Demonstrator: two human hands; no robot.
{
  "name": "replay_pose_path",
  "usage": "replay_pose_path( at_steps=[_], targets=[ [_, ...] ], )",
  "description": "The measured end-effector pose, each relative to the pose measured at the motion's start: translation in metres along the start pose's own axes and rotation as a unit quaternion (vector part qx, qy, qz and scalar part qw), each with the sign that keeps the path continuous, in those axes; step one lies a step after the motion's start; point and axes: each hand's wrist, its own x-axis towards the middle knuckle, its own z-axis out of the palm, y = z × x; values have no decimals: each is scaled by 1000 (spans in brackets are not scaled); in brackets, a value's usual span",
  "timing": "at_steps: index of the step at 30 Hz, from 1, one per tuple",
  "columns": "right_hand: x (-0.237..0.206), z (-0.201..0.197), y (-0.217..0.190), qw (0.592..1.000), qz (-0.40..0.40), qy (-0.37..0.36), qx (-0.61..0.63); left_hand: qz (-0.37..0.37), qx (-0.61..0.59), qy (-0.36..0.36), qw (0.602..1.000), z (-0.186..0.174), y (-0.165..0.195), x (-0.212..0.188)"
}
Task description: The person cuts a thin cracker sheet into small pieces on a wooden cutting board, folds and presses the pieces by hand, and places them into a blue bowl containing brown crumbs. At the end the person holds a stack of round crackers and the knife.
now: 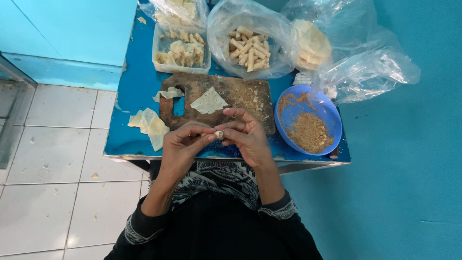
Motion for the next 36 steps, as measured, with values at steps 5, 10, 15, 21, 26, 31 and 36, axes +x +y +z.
replay_pose_path(
  at_steps=[5, 10, 15, 21, 26, 31, 36],
  targets=[
    [-2, -1, 4, 999, -33, 2, -43, -10, 0, -5, 1000, 1, -2, -1],
    [-10, 6, 0, 988, -87, 4, -126, 14, 9, -16, 1000, 4, 2, -4],
    [-22, 24, 2, 959, -179, 30, -218, 27, 50, -7, 998, 9, 3, -8],
    [-25, 37, 15, 898, -268, 80, -340, 38, 50, 13, 998, 8, 0, -6],
    [-26, 30, 8, 952, -194, 45, -234, -5, 15, 56, 998, 9, -5, -5],
    [-31, 31, -3, 961, -169, 5, -217, -52, 6, 98, 994, 5, -6, -4],
    [-29, 35, -17, 938, -193, -11, -288, -24, -21, 52, 998, 0, -8, -2]
  ],
)
